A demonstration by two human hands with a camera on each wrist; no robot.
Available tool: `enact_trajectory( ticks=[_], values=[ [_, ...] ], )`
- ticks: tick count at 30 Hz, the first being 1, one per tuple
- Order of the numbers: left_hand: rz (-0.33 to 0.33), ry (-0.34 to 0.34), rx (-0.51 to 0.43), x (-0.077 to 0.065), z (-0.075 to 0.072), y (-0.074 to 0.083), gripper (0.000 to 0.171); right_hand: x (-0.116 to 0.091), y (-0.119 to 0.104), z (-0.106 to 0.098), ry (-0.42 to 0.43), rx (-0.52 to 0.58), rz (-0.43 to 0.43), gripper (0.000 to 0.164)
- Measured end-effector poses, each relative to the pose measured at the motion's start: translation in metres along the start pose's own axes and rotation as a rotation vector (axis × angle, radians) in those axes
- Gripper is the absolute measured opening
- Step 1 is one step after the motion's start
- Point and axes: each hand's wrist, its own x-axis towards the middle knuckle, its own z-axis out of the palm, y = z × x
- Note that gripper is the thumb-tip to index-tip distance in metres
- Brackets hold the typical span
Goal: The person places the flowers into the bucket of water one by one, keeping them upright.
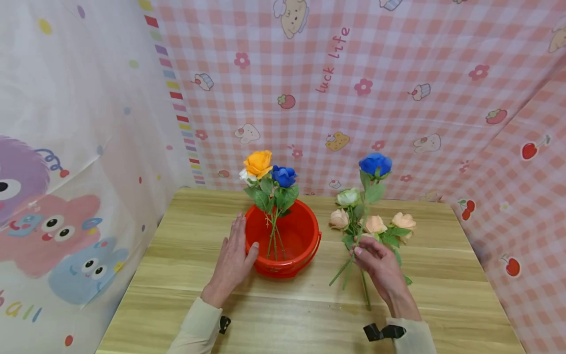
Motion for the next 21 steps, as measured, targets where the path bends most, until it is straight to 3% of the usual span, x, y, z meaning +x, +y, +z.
enact_trajectory(
  ticks=[10,21],
  values=[
    [-0.002,-0.002,-0.003,-0.001,-0.001,0.0,0.075,0.006,-0.011,0.021,0.095,-0.117,-0.014,0.025],
    [-0.006,-0.005,0.003,-0.001,-0.001,0.0,0.076,0.015,-0.023,0.045,0.117,-0.202,-0.079,0.029]
  ],
)
